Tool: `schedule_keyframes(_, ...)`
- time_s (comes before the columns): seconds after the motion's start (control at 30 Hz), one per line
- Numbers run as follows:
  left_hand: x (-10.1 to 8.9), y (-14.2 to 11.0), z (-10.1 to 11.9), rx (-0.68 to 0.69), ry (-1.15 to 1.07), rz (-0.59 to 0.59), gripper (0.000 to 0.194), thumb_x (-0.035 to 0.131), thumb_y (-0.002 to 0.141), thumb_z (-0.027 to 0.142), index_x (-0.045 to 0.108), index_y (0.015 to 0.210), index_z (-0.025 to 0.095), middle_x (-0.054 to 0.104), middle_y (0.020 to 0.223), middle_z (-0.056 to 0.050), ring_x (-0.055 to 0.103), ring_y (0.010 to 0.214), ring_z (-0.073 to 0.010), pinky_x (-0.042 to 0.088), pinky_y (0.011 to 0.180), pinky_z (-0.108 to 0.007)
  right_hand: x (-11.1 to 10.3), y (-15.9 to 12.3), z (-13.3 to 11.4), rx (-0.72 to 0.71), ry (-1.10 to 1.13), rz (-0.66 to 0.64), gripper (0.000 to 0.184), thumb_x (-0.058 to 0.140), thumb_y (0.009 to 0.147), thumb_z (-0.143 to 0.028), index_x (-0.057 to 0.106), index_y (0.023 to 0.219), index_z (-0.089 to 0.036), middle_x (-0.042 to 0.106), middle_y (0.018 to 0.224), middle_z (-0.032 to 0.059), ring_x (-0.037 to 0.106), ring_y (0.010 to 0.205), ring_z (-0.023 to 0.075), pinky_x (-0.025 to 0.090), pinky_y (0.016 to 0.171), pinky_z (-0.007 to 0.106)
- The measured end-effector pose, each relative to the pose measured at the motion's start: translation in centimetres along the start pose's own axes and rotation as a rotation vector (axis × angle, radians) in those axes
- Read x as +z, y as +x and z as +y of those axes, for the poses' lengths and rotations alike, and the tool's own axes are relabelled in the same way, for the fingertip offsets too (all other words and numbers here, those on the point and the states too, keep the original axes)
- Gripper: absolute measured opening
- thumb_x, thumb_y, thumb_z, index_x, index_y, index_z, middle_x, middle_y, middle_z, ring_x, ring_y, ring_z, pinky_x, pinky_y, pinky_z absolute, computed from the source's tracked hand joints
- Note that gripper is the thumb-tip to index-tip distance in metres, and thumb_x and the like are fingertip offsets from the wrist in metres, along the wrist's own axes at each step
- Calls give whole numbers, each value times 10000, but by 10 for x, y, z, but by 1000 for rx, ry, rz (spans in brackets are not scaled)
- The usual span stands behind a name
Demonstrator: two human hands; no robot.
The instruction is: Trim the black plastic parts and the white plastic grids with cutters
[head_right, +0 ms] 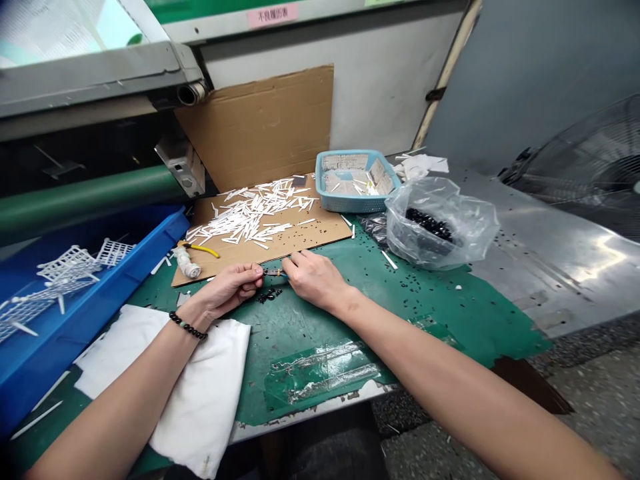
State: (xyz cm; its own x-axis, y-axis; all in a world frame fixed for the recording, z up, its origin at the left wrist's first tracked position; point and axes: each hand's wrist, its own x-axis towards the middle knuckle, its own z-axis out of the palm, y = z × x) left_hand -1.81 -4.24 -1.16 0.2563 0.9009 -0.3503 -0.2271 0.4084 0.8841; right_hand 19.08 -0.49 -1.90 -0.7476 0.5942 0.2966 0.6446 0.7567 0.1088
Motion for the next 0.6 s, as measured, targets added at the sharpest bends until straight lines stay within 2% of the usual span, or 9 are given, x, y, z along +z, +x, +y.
schedule_keyframes(0.1, -2, 0, 2, 25, -147, -2, 119, 668, 730, 165, 573, 699, 101, 542, 651, -26, 369, 492, -32, 271, 420, -122, 2, 1, 6, 25, 42, 54, 154, 604, 879, -210, 611, 1021, -151, 619, 928, 79, 519, 873, 218, 360, 714, 293)
schedule_keyframes(0.2, -5, -2, 5, 36, -289, -20, 64, 600, 650, 86, 576, 707, 102, 560, 684, -48, 386, 507, -40, 311, 450, -129, 5, 0, 13, 51, 57, 93, 185, 641, 845, -192, 613, 1023, -154, 614, 916, 77, 519, 872, 222, 372, 726, 294)
schedule_keyframes(0.27, -6, -3, 7, 58, -307, -42, 133, 576, 590, 65, 589, 718, 101, 584, 721, -64, 394, 514, -41, 324, 469, -137, 7, 0, 16, 56, 66, 115, 171, 631, 850, -191, 613, 1016, -157, 609, 907, 77, 518, 870, 224, 378, 729, 297)
schedule_keyframes(0.33, -4, -4, 7, 69, -248, -58, 111, 587, 619, 107, 604, 729, 107, 571, 707, -45, 371, 497, -40, 295, 459, -146, 9, -1, 18, 58, 73, 125, 165, 625, 853, -194, 611, 1013, -157, 605, 901, 77, 518, 870, 227, 382, 736, 300)
schedule_keyframes(0.43, 4, -4, 4, 66, 84, -7, 135, 614, 742, 267, 633, 738, 133, 494, 601, 16, 302, 459, -52, 218, 434, -175, 9, -1, 19, 73, 92, 130, 171, 626, 847, -187, 610, 1015, -159, 606, 898, 75, 520, 866, 226, 384, 737, 299)
schedule_keyframes(0.53, 13, -4, -1, 161, 620, 104, 205, 630, 769, 346, 679, 729, 152, 550, 602, 3, 398, 517, -93, 273, 492, -205, 9, -1, 21, 95, 107, 134, 177, 623, 846, -188, 611, 1021, -161, 610, 897, 73, 522, 861, 223, 383, 740, 296)
schedule_keyframes(0.6, 18, -5, -3, 245, 901, 130, 191, 634, 769, 347, 708, 747, 173, 591, 616, -8, 453, 562, -125, 299, 533, -224, 8, 0, 22, 104, 107, 131, 183, 627, 844, -190, 613, 1024, -160, 610, 900, 73, 523, 860, 222, 383, 744, 295)
